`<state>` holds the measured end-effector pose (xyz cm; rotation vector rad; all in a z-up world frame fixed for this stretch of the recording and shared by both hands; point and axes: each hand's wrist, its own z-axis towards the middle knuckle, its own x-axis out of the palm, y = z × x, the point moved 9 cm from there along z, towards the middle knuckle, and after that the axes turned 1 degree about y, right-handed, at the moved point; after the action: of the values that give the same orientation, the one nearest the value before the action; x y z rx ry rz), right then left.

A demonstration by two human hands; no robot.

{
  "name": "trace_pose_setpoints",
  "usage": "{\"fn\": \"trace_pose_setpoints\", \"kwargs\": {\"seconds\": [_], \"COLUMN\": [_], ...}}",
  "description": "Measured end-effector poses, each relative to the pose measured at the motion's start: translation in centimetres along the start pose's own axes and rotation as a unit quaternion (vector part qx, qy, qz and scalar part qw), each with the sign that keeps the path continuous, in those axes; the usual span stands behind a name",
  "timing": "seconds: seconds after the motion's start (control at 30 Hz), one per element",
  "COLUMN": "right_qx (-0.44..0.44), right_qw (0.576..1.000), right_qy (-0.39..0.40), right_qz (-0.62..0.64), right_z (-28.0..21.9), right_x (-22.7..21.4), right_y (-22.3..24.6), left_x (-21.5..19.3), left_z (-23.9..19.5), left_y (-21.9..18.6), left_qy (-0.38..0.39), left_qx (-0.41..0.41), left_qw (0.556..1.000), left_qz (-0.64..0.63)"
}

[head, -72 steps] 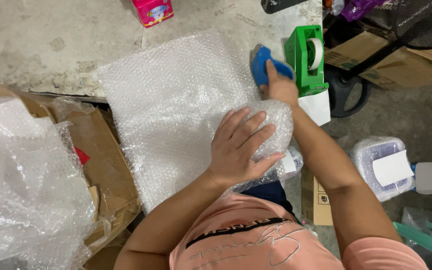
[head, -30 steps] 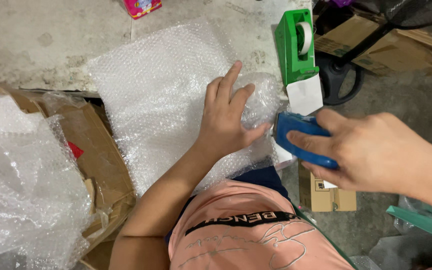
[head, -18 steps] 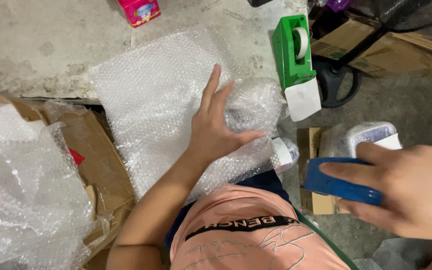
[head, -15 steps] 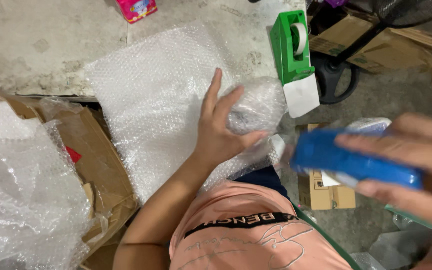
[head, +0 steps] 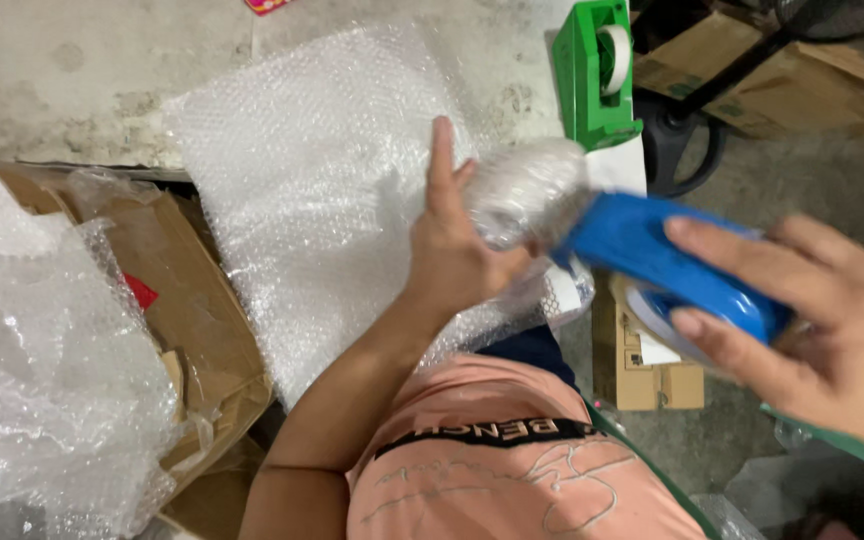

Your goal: The person wraps a pink bottle and a pink container in bubble wrap and secures them with tape.

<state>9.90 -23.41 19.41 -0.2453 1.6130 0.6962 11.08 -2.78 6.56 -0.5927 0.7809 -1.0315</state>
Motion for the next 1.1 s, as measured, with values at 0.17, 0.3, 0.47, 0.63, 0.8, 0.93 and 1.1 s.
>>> {"fn": "trace_pose_setpoints", "kwargs": {"seconds": [0.17,0.3,0.47,0.63,0.8,0.93,1.1], "right_qx": [0.083,0.050,-0.042,-0.033,0.051,-0.043,-0.126], "right_qw": [0.989,0.979,0.941,0.963,0.984,0.996,0.979], "right_qy": [0.113,0.161,0.279,0.212,0.046,-0.034,-0.133], "right_qz": [-0.054,-0.114,-0.184,-0.163,-0.165,-0.065,-0.087], "right_z": [-0.3,0.6,1.1,4.6,10.5,18.1,20.6], "right_x": [5.0,7.6,11.8,9.2,5.2,13.2,21.9], "right_y": [-2.0,-0.7,-0.1,-2.7,-6.8,-8.0,-9.4], "left_x": [-2.5,-2.3,-2.5,-4.1,-5.5,-6.3,-8.4], "left_z": [-0.3,0.0,-0.3,0.2,0.1,-0.1,-1.5], "left_y": [4.8,2.0,2.6,3.4,1.6,3.8,4.7], "left_qy": [0.026,0.004,0.072,0.195,0.318,0.236,0.161], "left_qx": [-0.231,-0.104,-0.174,-0.176,-0.116,-0.325,-0.330], "left_qw": [0.972,0.994,0.978,0.958,0.935,0.901,0.929], "left_qz": [-0.033,0.041,0.086,0.116,0.101,0.163,0.045]}}
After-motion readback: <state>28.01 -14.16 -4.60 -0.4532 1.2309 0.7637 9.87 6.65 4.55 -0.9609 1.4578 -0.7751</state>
